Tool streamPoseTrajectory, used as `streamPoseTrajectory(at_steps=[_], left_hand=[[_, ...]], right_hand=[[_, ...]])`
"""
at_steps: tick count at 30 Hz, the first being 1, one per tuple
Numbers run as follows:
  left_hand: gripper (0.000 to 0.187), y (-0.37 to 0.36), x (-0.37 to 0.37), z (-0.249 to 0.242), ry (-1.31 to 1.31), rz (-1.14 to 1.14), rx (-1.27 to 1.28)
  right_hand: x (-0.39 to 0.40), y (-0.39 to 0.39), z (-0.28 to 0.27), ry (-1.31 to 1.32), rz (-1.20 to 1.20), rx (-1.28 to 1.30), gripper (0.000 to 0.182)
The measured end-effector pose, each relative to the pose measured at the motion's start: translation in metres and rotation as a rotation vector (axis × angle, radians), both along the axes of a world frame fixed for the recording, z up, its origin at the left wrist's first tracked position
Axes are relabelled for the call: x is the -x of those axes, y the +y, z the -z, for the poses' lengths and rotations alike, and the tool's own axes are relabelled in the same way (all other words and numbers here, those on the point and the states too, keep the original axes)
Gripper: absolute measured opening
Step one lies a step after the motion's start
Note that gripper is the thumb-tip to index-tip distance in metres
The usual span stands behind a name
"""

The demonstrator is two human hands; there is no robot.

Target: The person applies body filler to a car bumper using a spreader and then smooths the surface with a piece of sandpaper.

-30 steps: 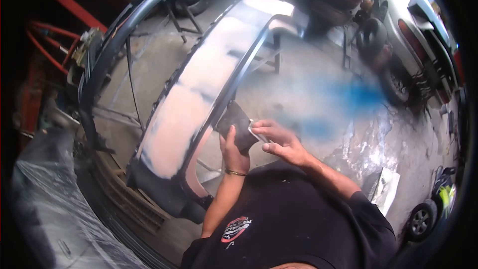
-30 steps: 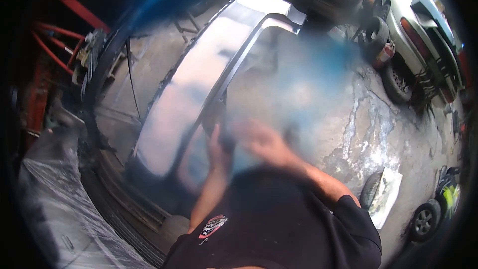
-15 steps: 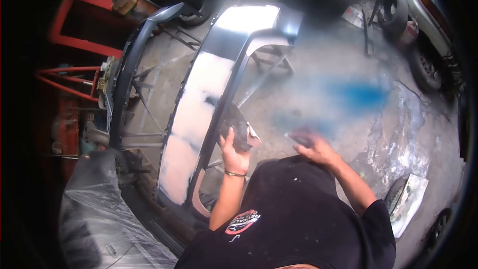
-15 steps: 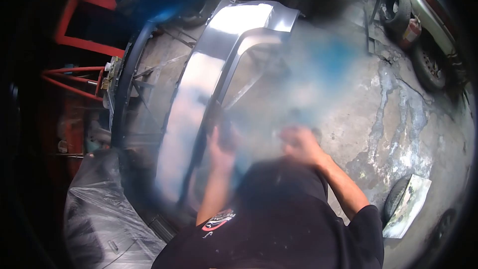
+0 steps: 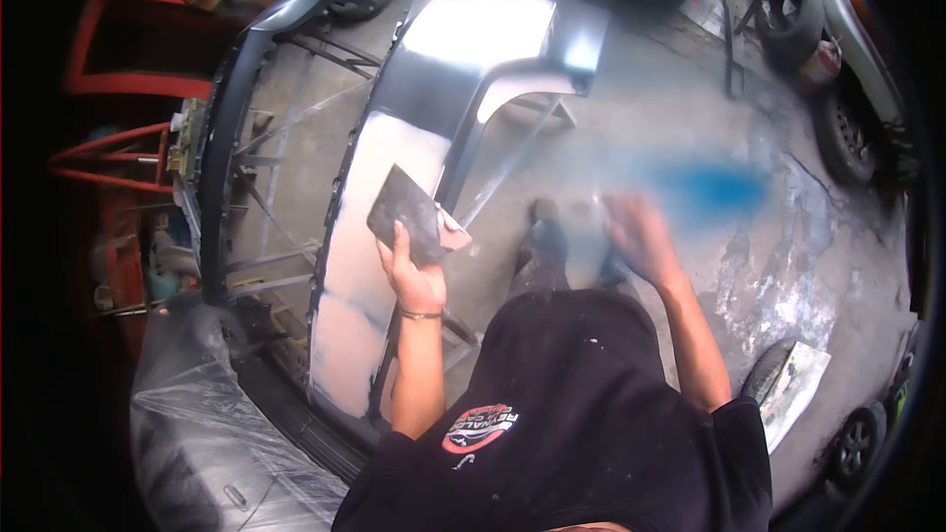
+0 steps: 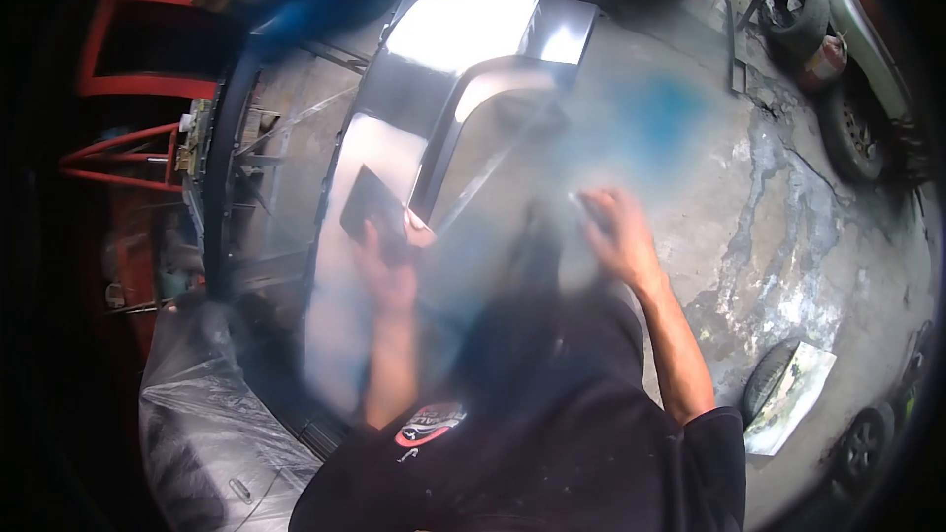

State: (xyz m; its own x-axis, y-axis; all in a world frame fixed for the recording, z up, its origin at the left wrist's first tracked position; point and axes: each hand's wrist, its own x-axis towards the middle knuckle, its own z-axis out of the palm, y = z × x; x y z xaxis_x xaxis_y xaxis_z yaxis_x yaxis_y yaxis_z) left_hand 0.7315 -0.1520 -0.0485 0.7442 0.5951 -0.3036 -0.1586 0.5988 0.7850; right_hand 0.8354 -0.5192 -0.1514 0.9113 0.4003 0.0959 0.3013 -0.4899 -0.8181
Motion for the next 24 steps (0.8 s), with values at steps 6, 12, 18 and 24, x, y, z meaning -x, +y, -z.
streamPoseTrajectory(at_steps=[6, 12, 18, 24], left_hand=[[0.043, 0.052, -0.083, -0.035, -0.145, 0.103, -0.238], [0.039, 0.11, -0.113, -0.02, -0.116, 0.168, -0.194], [0.039, 0.126, -0.125, -0.007, 0.003, 0.141, -0.032], [0.04, 0.108, -0.175, 0.015, 0.022, 0.35, -0.123]], right_hand=[[-0.088, 0.065, 0.03, 0.41, 0.038, 0.071, 0.094], [-0.182, 0.156, 0.075, 0.425, 0.028, 0.25, 0.133], [-0.162, 0.225, 0.063, 0.148, 0.0, 0.498, 0.137], [-0.145, 0.177, 0.067, 0.221, 0.027, 0.323, 0.117]])
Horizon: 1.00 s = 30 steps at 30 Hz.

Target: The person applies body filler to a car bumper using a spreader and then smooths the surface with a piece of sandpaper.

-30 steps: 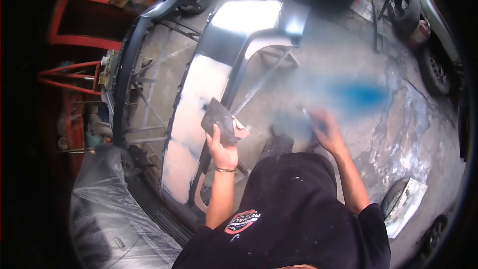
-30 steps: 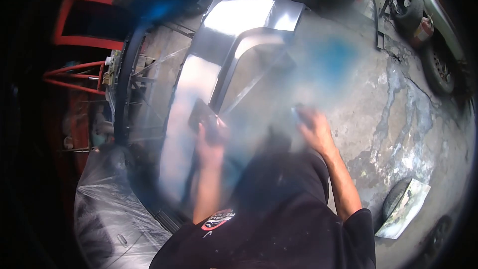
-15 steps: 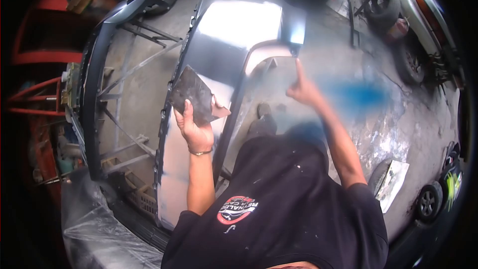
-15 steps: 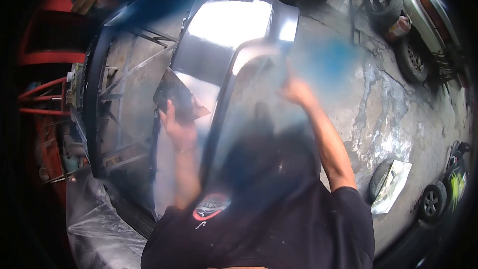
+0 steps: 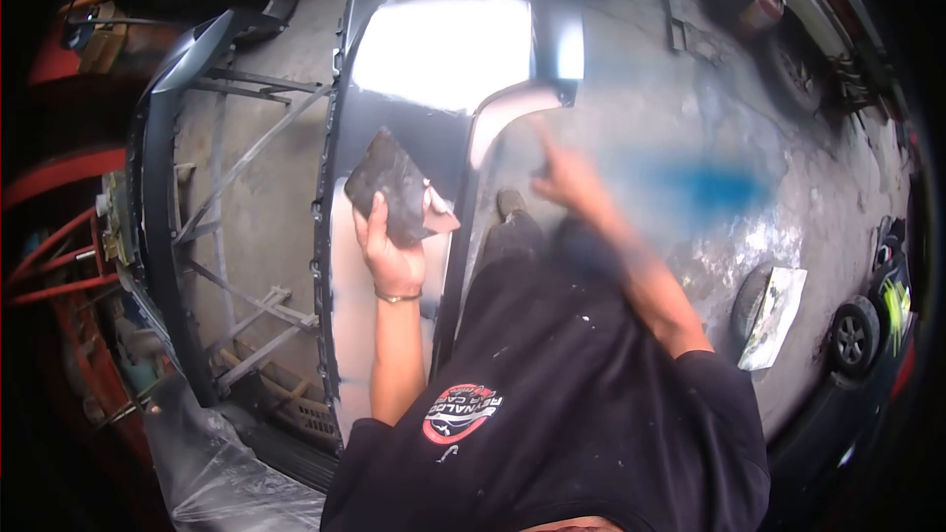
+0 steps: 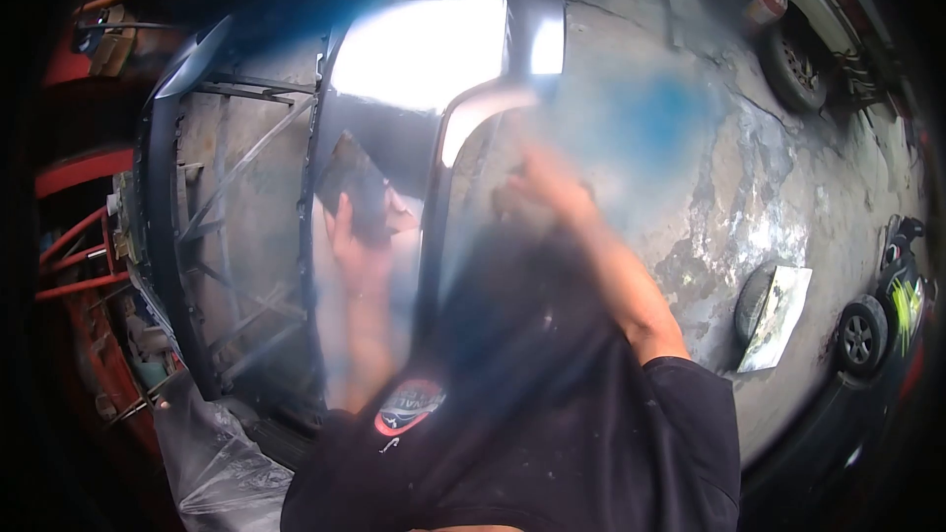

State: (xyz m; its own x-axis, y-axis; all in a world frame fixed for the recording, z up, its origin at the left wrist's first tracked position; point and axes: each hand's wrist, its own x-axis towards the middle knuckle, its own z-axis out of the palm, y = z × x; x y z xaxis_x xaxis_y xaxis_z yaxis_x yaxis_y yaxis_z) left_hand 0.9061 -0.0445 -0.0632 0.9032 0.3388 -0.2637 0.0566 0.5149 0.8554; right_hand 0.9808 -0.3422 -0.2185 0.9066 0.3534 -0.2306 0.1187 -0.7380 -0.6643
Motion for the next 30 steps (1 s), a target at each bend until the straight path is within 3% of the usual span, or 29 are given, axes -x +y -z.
streamPoseTrajectory(at_steps=[1, 3, 4, 6, 7, 9, 10, 12, 14, 19, 22, 23, 24, 25, 26, 28, 30], left_hand=[[0.039, -0.002, -0.012, 0.0, -0.002, 0.039, 0.124], [0.039, -0.018, -0.037, -0.003, 0.035, 0.047, 0.089], [0.04, -0.024, -0.05, -0.002, 0.074, 0.041, 0.054], [0.042, -0.03, -0.07, 0.008, 0.04, 0.113, 0.088], [0.043, -0.04, -0.081, 0.006, 0.04, 0.14, 0.095], [0.042, -0.056, -0.095, 0.009, 0.005, 0.163, 0.074], [0.042, -0.062, -0.102, 0.008, 0.001, 0.173, 0.066], [0.038, -0.071, -0.111, 0.004, -0.064, 0.306, 0.051], [0.038, -0.078, -0.117, 0.001, -0.077, 0.357, 0.046], [0.038, -0.094, -0.12, -0.011, -0.135, 0.418, -0.238], [0.036, -0.08, -0.132, -0.003, -0.082, 0.248, -0.044], [0.034, -0.072, -0.135, -0.008, -0.07, 0.175, -0.048], [0.041, -0.048, -0.136, 0.017, -0.155, 0.157, -0.405], [0.037, -0.039, -0.141, 0.005, -0.116, 0.127, -0.217], [0.034, -0.032, -0.146, -0.005, -0.073, 0.098, -0.031], [0.035, -0.011, -0.154, 0.007, -0.16, 0.163, -0.055], [0.036, 0.001, -0.154, 0.021, -0.128, 0.194, -0.059]], right_hand=[[-0.001, -0.02, 0.005, -0.002, 0.006, 0.004, 0.117], [-0.003, -0.055, 0.012, 0.329, 0.224, 0.06, 0.089], [-0.002, -0.064, 0.007, 0.323, 0.225, 0.064, 0.089], [0.015, -0.08, -0.02, 0.017, 0.231, -0.155, 0.059], [0.016, -0.081, -0.045, 0.011, 0.227, -0.153, 0.059], [0.016, -0.069, -0.11, -0.248, 0.186, -0.32, 0.041], [0.012, -0.063, -0.139, -0.254, 0.196, -0.327, 0.041], [0.006, -0.051, -0.187, -0.556, 0.082, -0.289, 0.039], [0.003, -0.047, -0.205, -0.628, 0.05, -0.22, 0.038], [0.006, -0.035, -0.184, -0.678, -0.093, -0.056, 0.04], [0.021, -0.031, -0.156, -0.504, -0.213, -0.041, 0.041], [0.032, -0.033, -0.138, -0.246, -0.067, -0.193, 0.041], [0.042, -0.037, -0.116, 0.01, 0.08, -0.338, 0.041], [0.049, -0.041, -0.084, 0.484, 0.358, -0.758, 0.049], [0.048, -0.042, -0.081, 0.494, 0.37, -0.759, 0.049], [0.047, -0.04, -0.075, 0.88, 0.792, -1.582, 0.053], [0.039, -0.03, -0.067, 0.803, 0.817, -1.516, 0.056]])
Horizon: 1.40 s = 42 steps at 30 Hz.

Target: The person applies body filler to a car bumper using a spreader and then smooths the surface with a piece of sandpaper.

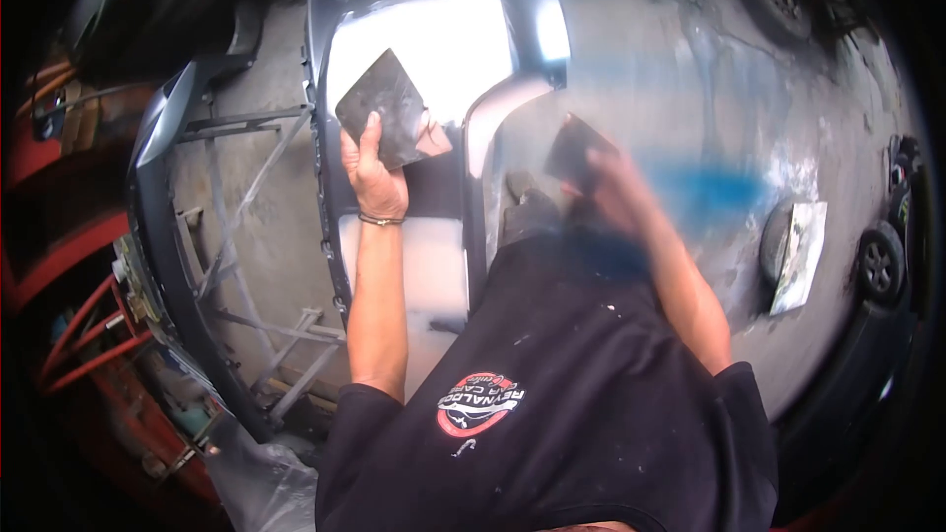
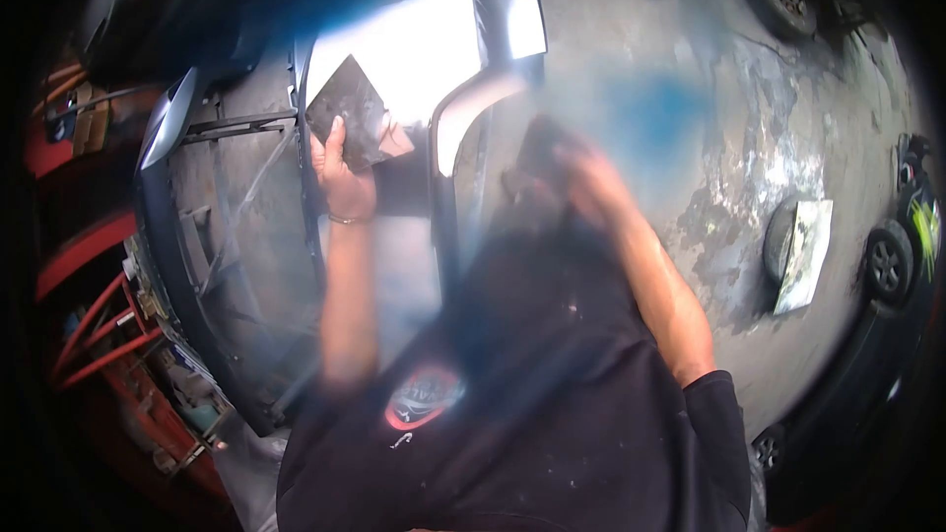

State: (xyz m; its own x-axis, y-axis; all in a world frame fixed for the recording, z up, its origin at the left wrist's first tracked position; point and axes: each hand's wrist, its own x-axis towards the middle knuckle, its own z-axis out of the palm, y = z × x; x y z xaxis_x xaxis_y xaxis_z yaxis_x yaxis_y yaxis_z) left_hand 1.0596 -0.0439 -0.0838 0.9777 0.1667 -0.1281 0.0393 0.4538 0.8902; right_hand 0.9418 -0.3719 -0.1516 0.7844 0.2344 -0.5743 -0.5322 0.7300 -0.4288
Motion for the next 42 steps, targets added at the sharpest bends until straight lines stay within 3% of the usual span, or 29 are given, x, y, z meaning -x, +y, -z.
streamPoseTrajectory(at_steps=[2, 3, 5, 6, 8, 14, 18, 20, 23, 26, 29, 33, 35, 42], left_hand=[[0.036, 0.006, 0.001, 0.007, 0.138, 0.031, -0.07], [0.037, 0.009, 0.001, 0.007, 0.109, 0.102, -0.038], [0.038, 0.01, 0.001, 0.007, 0.143, 0.122, -0.051], [0.039, 0.011, 0.001, 0.007, 0.164, 0.114, -0.064], [0.04, 0.015, 0.001, 0.012, 0.18, 0.156, -0.07], [0.04, 0.009, 0.002, 0.012, 0.164, 0.158, -0.108], [0.04, 0.012, 0.001, 0.015, 0.178, 0.147, -0.152], [0.04, 0.01, 0.003, 0.014, 0.174, 0.149, -0.171], [0.04, 0.01, 0.003, 0.013, 0.185, 0.177, -0.16], [0.041, 0.009, 0.002, 0.009, 0.194, 0.166, -0.164], [0.041, 0.007, 0.002, 0.007, 0.206, 0.171, -0.193], [0.042, 0.01, 0.002, 0.014, 0.198, 0.168, -0.198], [0.042, 0.01, 0.003, 0.015, 0.187, 0.172, -0.189], [0.041, 0.005, 0.002, 0.006, 0.194, 0.169, -0.211]], right_hand=[[-0.008, 0.009, 0.049, 0.07, -0.072, 0.555, 0.053], [-0.014, 0.012, 0.057, 0.087, -0.05, 0.553, 0.053], [-0.027, 0.027, 0.063, -0.342, -0.21, 1.139, 0.049], [-0.033, 0.033, 0.064, -0.326, -0.2, 1.141, 0.049], [-0.045, 0.044, 0.055, -0.437, -0.183, 1.541, 0.047], [-0.064, 0.074, 0.065, -0.441, -0.148, 1.935, 0.057], [-0.071, 0.098, 0.068, -0.428, -0.226, 1.97, 0.058], [-0.066, 0.091, 0.039, -0.569, -0.257, 1.657, 0.055], [-0.061, 0.079, 0.043, -0.592, -0.118, 1.633, 0.054], [-0.07, 0.077, 0.042, -0.411, -0.141, 1.77, 0.058], [-0.084, 0.086, 0.064, -0.476, -0.138, 1.967, 0.057], [-0.071, 0.097, 0.044, -0.515, -0.204, 1.822, 0.058], [-0.066, 0.089, 0.042, -0.579, -0.112, 1.714, 0.059], [-0.084, 0.092, 0.058, -0.385, -0.191, 1.903, 0.059]])
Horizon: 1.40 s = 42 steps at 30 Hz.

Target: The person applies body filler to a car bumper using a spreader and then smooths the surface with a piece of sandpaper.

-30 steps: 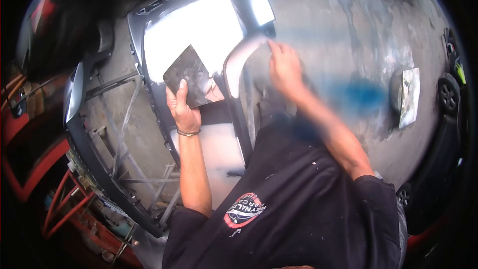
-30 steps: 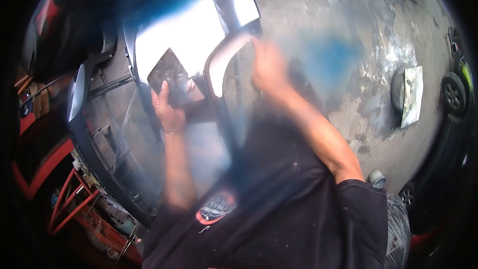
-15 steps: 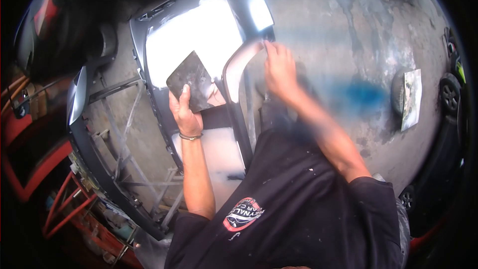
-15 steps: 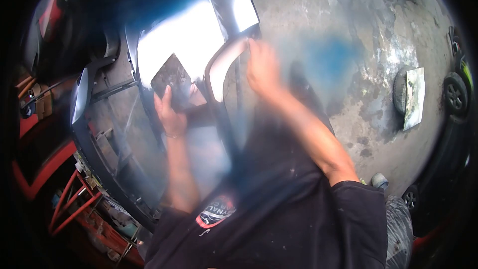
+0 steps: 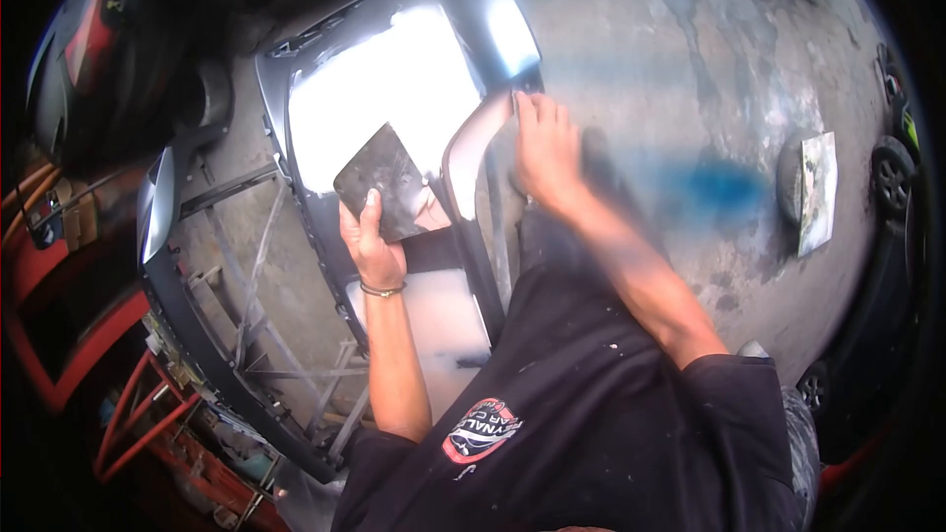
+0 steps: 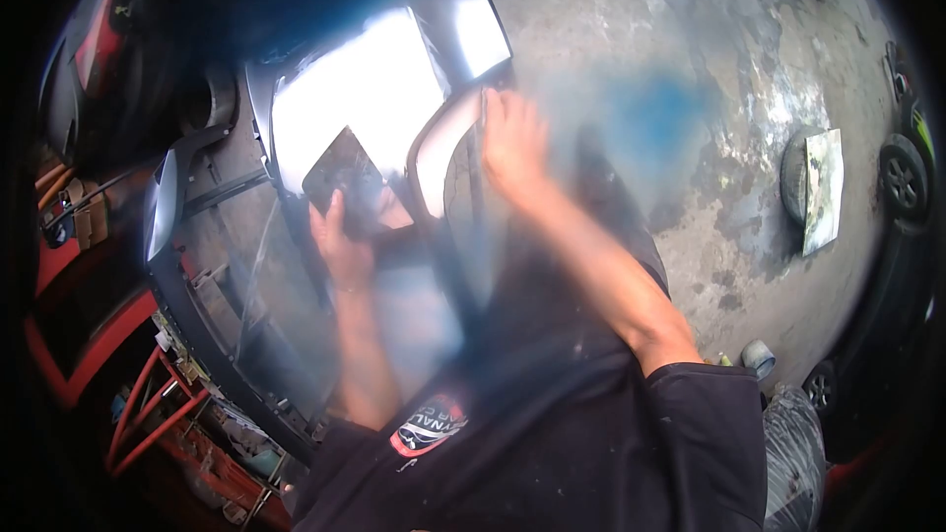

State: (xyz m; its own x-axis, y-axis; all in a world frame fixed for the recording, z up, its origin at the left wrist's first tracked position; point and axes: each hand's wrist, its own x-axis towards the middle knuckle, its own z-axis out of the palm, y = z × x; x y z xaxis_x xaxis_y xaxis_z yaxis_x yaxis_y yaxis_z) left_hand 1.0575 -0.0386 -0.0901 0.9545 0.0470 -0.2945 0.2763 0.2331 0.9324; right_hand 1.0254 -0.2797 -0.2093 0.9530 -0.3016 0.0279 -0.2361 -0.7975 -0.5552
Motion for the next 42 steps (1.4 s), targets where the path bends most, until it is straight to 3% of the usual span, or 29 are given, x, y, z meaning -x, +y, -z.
streamPoseTrajectory(at_steps=[3, 6, 8, 11, 14, 17, 24, 29, 33, 37, 39, 42], left_hand=[[0.04, 0.001, -0.001, 0.001, 0.01, 0.002, -0.005], [0.04, 0.0, -0.001, -0.001, 0.02, 0.008, 0.011], [0.04, -0.002, -0.002, -0.002, 0.018, 0.013, 0.021], [0.04, -0.002, -0.001, -0.002, 0.014, 0.006, 0.029], [0.041, 0.0, -0.001, -0.001, -0.002, 0.016, 0.02], [0.041, 0.0, -0.001, -0.003, 0.007, 0.006, -0.004], [0.039, 0.012, -0.002, 0.007, 0.063, 0.028, 0.053], [0.037, 0.011, -0.001, 0.008, 0.055, 0.032, 0.066], [0.039, 0.01, -0.002, 0.007, 0.043, 0.047, 0.063], [0.041, 0.002, -0.003, -0.002, 0.021, 0.042, 0.055], [0.041, 0.006, -0.002, 0.003, 0.034, 0.028, 0.038], [0.041, 0.006, -0.002, 0.005, 0.052, 0.015, 0.032]], right_hand=[[-0.001, 0.016, 0.01, 0.04, 0.025, 0.14, 0.06], [0.008, 0.017, 0.002, 0.065, -0.074, 0.031, 0.062], [0.013, -0.002, -0.011, -0.097, -0.178, -0.248, 0.061], [0.011, -0.015, -0.021, -0.021, -0.101, -0.259, 0.059], [0.003, -0.015, -0.012, -0.139, -0.051, -0.096, 0.056], [-0.007, -0.013, -0.009, -0.095, -0.052, -0.04, 0.055], [-0.018, 0.008, 0.0, -0.017, -0.055, -0.046, 0.057], [0.0, 0.048, -0.036, 0.133, -0.2, -0.063, 0.067], [0.028, 0.039, -0.071, 0.031, -0.374, -0.156, 0.068], [0.032, 0.015, -0.053, 0.087, -0.294, -0.191, 0.068], [0.021, 0.0, -0.02, 0.013, -0.109, -0.183, 0.066], [0.001, -0.019, 0.009, -0.103, -0.057, -0.062, 0.067]])
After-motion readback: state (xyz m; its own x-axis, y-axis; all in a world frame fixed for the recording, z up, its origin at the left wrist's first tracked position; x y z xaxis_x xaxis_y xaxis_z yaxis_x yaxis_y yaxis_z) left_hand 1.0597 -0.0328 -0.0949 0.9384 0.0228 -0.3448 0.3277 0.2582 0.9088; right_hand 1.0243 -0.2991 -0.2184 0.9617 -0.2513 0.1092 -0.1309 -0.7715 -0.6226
